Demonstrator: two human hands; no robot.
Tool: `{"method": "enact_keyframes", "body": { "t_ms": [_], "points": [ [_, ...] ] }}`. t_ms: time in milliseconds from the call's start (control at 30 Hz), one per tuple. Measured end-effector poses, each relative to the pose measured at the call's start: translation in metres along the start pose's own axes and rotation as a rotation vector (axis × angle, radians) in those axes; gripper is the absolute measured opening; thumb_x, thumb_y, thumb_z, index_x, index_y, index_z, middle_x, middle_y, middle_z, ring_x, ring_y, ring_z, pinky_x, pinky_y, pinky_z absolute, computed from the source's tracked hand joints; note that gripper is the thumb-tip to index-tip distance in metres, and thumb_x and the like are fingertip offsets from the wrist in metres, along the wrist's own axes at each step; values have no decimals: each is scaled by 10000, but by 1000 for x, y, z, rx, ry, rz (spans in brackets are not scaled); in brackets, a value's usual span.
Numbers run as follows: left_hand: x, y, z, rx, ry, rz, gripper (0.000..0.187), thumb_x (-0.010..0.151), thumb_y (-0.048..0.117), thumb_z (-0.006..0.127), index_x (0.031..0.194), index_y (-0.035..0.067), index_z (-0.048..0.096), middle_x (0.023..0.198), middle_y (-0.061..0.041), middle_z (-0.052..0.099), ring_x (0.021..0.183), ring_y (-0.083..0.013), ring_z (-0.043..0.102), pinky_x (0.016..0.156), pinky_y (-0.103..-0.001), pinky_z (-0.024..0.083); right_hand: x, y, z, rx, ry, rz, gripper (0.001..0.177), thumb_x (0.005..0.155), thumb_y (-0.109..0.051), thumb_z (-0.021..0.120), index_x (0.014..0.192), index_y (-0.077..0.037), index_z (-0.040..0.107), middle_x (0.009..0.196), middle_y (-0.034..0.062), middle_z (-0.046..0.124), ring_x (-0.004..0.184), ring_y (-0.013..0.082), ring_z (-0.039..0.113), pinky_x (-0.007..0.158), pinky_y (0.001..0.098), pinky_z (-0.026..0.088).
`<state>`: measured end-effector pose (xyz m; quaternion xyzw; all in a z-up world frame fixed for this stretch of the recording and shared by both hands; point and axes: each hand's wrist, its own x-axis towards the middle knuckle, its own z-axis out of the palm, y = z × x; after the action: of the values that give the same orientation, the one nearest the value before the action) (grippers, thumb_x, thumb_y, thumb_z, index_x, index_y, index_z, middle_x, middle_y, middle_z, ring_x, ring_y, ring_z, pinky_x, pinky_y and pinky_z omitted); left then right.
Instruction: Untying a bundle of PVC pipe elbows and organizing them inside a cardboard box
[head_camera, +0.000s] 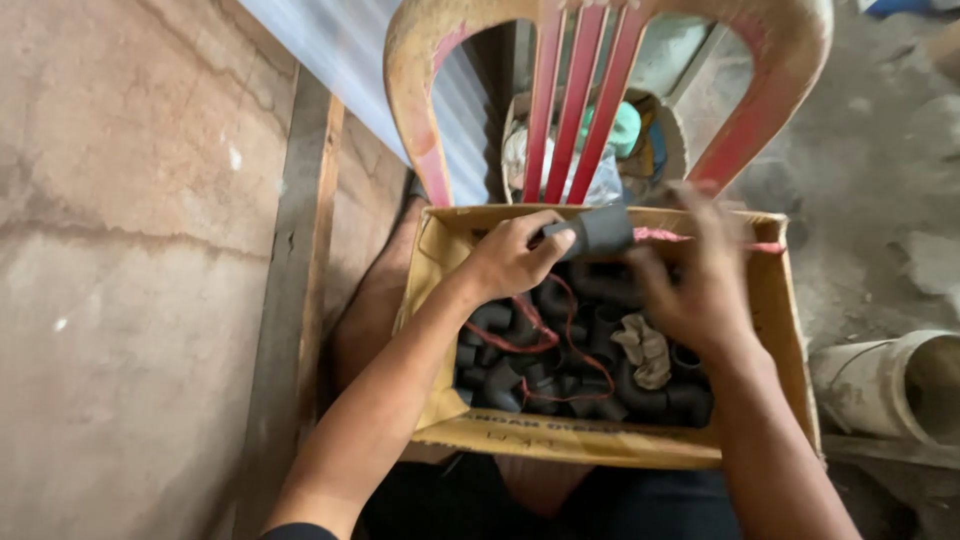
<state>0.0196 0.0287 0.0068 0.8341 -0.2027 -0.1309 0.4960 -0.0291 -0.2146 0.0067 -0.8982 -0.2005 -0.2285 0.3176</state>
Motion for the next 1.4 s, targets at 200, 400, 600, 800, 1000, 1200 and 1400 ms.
{"method": "enact_keyframes", "body": {
  "t_ms": [200, 400, 600, 800, 1000, 1200, 1400],
  "points": [
    [-8, 4, -14, -63, -72, -120, 711, 780, 721, 349, 979, 126, 684, 812, -35, 652, 789, -181, 631, 731, -340, 463, -10, 9, -1, 90, -53, 99, 152, 1014, 24, 640, 1127, 46, 739, 1067, 163, 760, 922, 233, 711, 824, 353, 542],
    [-38, -7, -27, -266, -106, -160, 420, 895, 595, 430, 747, 203, 460, 590, 71, 402, 495, -72, 431, 433, -228, 337, -60, 81, -47, -173, 442, 314, 207, 1310, 11, 526, 1172, 90, 659, 1081, 213, 716, 962, 340, 662, 848, 447, 502],
    [-51, -44, -11, -149, -83, -15, 679, 860, 740, 329, 853, 113, 589, 605, 40, 480, 480, -79, 468, 356, -212, 346, -10, -10, -17, -257, -72, -31, 529, 898, -137, 765, 1366, 63, 619, 1323, 292, 645, 1218, 471, 574, 1066, 568, 406],
    [-57, -41, -7, -102, 64, -47, 418, 936, 562, 511, 845, 191, 682, 606, -45, 568, 631, -174, 576, 638, -349, 493, -35, 2, 48, 203, -171, -84, 85, 940, -45, 711, 984, 25, 728, 851, 195, 737, 859, 423, 707, 798, 513, 558],
    [-54, -44, -8, -107, 99, -77, 423, 926, 532, 518, 819, 153, 675, 578, -87, 551, 576, -208, 569, 579, -376, 482, -51, 82, 6, -86, 12, 478, 187, 1175, -341, 641, 1243, -214, 762, 991, 107, 728, 993, 354, 704, 774, 486, 542],
    [-58, -38, -4, 27, 111, -104, 387, 886, 520, 564, 862, 152, 680, 650, -162, 585, 675, -251, 608, 646, -422, 496, -19, -17, 4, -325, 10, -191, 584, 835, -375, 832, 1278, -23, 688, 1144, 264, 652, 968, 495, 668, 784, 575, 552],
    [-66, -34, 2, 46, 78, -98, 440, 905, 566, 525, 883, 160, 693, 672, -173, 650, 682, -313, 674, 669, -451, 536, -19, -40, 36, 229, -395, 129, 443, 938, -233, 667, 1296, 10, 571, 1000, 278, 713, 1001, 511, 667, 865, 625, 517]
  ]
}}
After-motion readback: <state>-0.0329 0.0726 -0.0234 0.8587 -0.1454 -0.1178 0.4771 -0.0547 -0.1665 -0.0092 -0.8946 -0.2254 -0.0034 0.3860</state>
